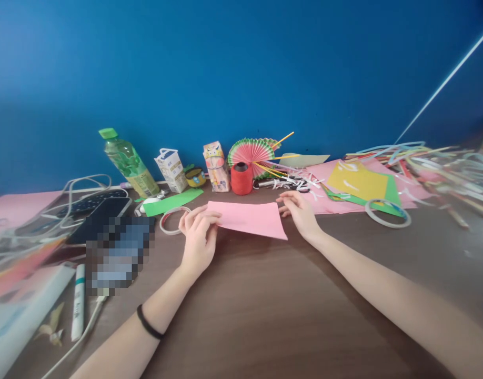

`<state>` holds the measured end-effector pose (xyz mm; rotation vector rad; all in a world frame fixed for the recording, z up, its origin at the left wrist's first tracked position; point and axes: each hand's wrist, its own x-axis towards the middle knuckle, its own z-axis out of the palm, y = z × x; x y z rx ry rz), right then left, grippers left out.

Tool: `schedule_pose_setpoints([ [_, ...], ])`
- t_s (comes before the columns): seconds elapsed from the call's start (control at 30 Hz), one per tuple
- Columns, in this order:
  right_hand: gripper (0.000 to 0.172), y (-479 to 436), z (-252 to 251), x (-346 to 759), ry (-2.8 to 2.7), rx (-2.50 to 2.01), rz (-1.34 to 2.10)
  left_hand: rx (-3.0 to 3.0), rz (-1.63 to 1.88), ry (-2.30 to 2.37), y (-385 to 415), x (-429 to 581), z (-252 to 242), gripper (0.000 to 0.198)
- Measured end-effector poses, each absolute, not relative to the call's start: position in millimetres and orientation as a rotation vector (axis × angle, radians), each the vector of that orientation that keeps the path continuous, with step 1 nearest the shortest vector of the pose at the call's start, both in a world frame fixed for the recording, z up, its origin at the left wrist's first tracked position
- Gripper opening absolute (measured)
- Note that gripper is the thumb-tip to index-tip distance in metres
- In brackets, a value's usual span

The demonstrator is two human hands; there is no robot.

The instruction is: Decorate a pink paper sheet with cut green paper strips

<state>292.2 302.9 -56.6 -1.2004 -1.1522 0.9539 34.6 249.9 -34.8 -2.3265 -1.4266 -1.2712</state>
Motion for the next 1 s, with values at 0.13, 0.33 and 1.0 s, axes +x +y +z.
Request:
schedule_pose_setpoints([
  [0.13, 0.029, 299, -54, 291, -1.160, -1.170, 0.999, -2.321, -1.378, -1.395, 252, 32, -36, 0.020],
  [0.33, 0.029, 295, -51, 287, -1.332, -1.156, 1.126, -2.407, -1.489, -1.399, 258, 29, -38, 0.015],
  [1.0, 0.027, 294, -45, 283, -1.384, -1.062, 1.273, -2.575, -1.282, -1.337, 256, 36, -40, 0.024],
])
